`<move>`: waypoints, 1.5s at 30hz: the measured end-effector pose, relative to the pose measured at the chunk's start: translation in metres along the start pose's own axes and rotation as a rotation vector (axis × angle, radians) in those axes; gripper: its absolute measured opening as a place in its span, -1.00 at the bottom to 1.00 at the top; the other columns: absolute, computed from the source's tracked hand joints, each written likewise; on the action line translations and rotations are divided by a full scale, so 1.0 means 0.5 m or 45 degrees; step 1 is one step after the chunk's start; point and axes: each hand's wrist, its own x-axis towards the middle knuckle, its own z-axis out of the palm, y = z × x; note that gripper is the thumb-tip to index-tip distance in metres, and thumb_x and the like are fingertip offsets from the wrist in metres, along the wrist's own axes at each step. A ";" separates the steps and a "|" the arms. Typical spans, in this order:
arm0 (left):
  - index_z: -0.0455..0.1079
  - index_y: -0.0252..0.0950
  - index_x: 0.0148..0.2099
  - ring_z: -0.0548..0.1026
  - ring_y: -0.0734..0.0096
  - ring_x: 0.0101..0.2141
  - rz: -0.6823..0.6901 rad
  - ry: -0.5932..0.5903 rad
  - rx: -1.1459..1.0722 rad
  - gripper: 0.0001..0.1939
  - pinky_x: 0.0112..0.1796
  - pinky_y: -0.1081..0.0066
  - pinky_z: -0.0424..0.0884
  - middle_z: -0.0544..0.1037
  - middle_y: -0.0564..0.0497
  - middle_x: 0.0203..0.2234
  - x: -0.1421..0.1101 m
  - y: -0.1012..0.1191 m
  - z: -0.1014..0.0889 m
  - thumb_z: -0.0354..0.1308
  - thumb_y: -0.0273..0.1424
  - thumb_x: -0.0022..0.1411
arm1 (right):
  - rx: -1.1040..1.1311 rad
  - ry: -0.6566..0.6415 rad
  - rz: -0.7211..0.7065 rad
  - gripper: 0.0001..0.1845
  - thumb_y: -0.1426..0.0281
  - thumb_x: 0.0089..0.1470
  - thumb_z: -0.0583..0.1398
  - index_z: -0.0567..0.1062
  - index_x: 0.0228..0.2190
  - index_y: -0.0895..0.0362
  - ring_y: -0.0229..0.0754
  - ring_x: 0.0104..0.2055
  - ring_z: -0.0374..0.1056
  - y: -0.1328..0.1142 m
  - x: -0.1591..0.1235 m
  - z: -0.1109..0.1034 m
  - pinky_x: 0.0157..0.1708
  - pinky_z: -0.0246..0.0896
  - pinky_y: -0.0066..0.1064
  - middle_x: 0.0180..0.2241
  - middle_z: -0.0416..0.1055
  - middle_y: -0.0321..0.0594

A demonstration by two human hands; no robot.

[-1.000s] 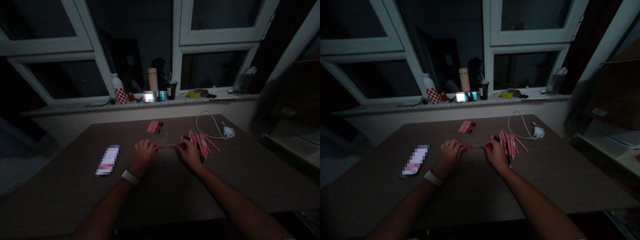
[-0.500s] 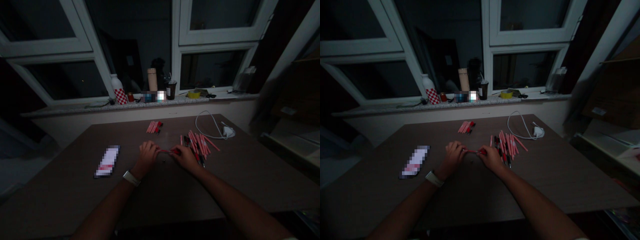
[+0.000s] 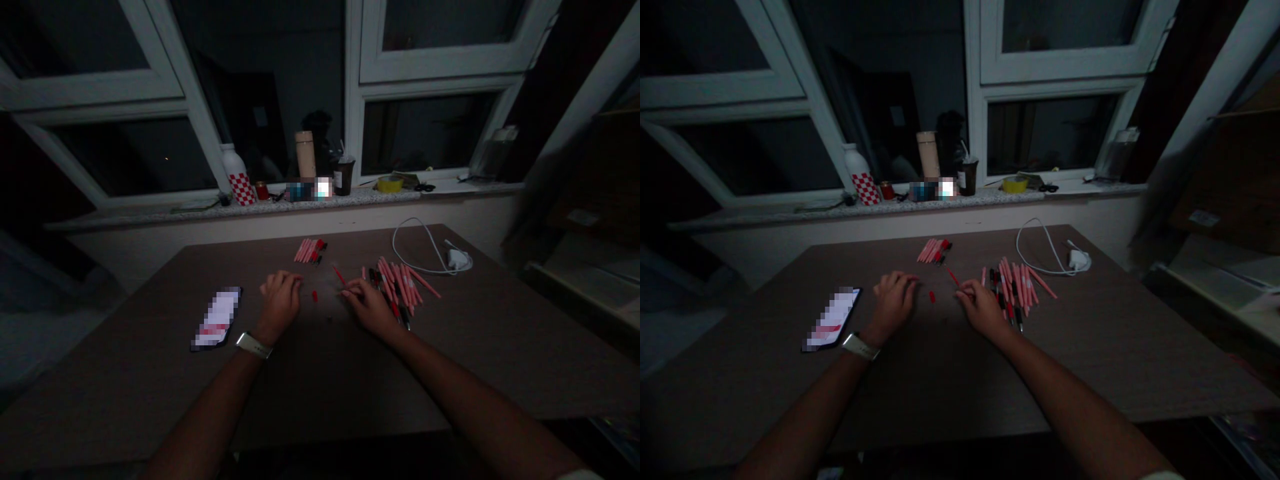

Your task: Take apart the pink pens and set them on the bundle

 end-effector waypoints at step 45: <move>0.43 -0.26 -0.28 0.47 0.28 -0.40 -0.146 -0.927 -0.127 -0.61 -0.41 0.42 0.27 0.54 -0.02 -0.42 -0.025 -0.147 -0.174 0.03 -0.03 0.16 | -0.216 -0.037 -0.042 -0.85 0.37 0.13 0.14 0.40 -0.22 0.12 -0.13 -0.25 0.42 0.022 0.001 0.001 -0.25 0.24 -0.34 -0.30 0.49 -0.18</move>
